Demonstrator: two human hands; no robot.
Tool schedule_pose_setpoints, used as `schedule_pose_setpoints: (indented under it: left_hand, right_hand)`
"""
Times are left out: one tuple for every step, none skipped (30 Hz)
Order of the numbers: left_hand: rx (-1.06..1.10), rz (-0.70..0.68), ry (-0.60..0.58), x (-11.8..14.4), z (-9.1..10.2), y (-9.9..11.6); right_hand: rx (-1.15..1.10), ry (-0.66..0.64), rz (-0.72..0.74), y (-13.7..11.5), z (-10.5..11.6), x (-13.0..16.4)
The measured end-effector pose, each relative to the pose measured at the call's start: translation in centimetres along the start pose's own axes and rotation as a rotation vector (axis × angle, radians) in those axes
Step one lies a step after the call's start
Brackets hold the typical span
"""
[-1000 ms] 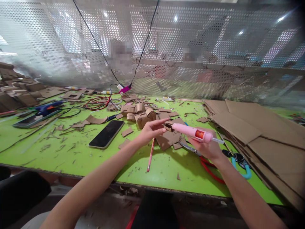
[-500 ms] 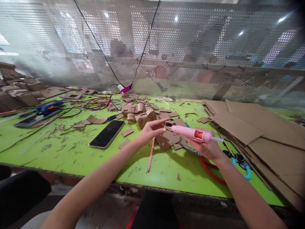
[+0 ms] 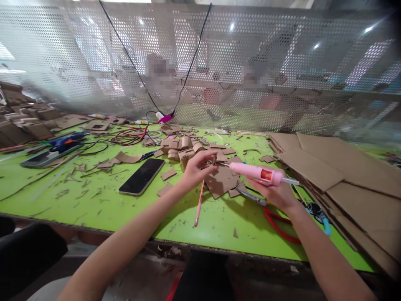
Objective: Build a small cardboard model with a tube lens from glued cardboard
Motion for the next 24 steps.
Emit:
schedule_pose_setpoints:
  left_hand:
    - [-0.084, -0.089, 0.03, 0.0, 0.3, 0.6]
    - [-0.169, -0.18, 0.049, 0.2, 0.4, 1.2]
    - [-0.248, -0.271, 0.059, 0.4, 0.4, 1.9]
    - [-0.314, -0.357, 0.062, 0.6, 0.3, 2.4]
    - [-0.365, -0.43, 0.061, 0.9, 0.2, 2.9]
    - [-0.402, -0.487, 0.062, 1.1, 0.1, 3.2]
    - [-0.425, -0.528, 0.067, 1.3, 0.0, 3.5]
    - [-0.436, -0.557, 0.073, 1.4, 0.0, 3.6]
    - [-0.44, -0.571, 0.078, 1.5, 0.0, 3.8]
    - [-0.44, -0.567, 0.08, 1.5, 0.0, 3.8]
    - [-0.438, -0.551, 0.083, 1.4, 0.1, 3.8]
    - [-0.434, -0.524, 0.086, 1.3, 0.1, 3.7]
    - [-0.429, -0.49, 0.089, 1.1, 0.2, 3.6]
    - [-0.425, -0.454, 0.094, 1.0, 0.3, 3.5]
    - [-0.419, -0.42, 0.097, 0.9, 0.4, 3.4]
    - [-0.414, -0.391, 0.1, 0.8, 0.4, 3.3]
    - [-0.41, -0.364, 0.099, 0.7, 0.4, 3.2]
    - [-0.407, -0.34, 0.096, 0.7, 0.3, 3.1]
    - [-0.406, -0.321, 0.092, 0.7, 0.3, 3.0]
    - [-0.405, -0.306, 0.089, 0.7, 0.2, 2.9]
    - [-0.406, -0.296, 0.088, 0.7, 0.1, 2.8]
    - [-0.406, -0.291, 0.086, 0.7, 0.1, 2.8]
    - [-0.405, -0.289, 0.084, 0.8, 0.0, 2.8]
    - [-0.404, -0.289, 0.082, 0.8, 0.0, 2.8]
  right_hand:
    - [0.003, 0.02, 0.002, 0.0, 0.1, 0.0]
    - [0.006, 0.035, 0.008, -0.1, 0.2, -0.1]
    - [0.012, 0.043, 0.016, -0.2, 0.2, -0.1]
    - [0.018, 0.045, 0.026, -0.3, 0.1, 0.0]
    - [0.021, 0.043, 0.037, -0.5, 0.1, 0.0]
    - [0.023, 0.036, 0.045, -0.6, -0.1, 0.0]
    - [0.025, 0.025, 0.048, -0.6, -0.2, 0.0]
    - [0.026, 0.015, 0.046, -0.6, -0.3, 0.1]
    - [0.025, 0.007, 0.041, -0.5, -0.4, 0.1]
    - [0.021, 0.004, 0.034, -0.3, -0.4, 0.1]
    - [0.02, 0.008, 0.027, -0.2, -0.4, 0.1]
    - [0.017, 0.019, 0.023, -0.1, -0.3, 0.1]
    - [0.012, 0.033, 0.022, -0.1, -0.2, 0.1]
    - [0.006, 0.05, 0.022, -0.1, -0.1, 0.1]
    - [0.001, 0.071, 0.021, -0.1, 0.0, 0.1]
    - [-0.001, 0.096, 0.019, -0.2, 0.1, 0.1]
    - [0.001, 0.123, 0.018, -0.2, 0.2, 0.1]
    - [0.006, 0.149, 0.02, -0.3, 0.4, 0.1]
    - [0.016, 0.173, 0.026, -0.4, 0.5, 0.2]
    - [0.027, 0.193, 0.035, -0.5, 0.5, 0.3]
    - [0.035, 0.203, 0.047, -0.6, 0.5, 0.4]
    - [0.04, 0.205, 0.058, -0.7, 0.4, 0.5]
    - [0.045, 0.201, 0.068, -0.8, 0.3, 0.6]
    - [0.049, 0.197, 0.078, -0.8, 0.1, 0.6]
Point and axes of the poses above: each hand's wrist, its own x-axis away from the middle knuckle, its own z-axis out of the back of the hand, y = z × x, the point moved 8 cm from there along -x, towards the middle knuckle, and after that the axes turned 11 degrees about y, right-handed, at the moved point
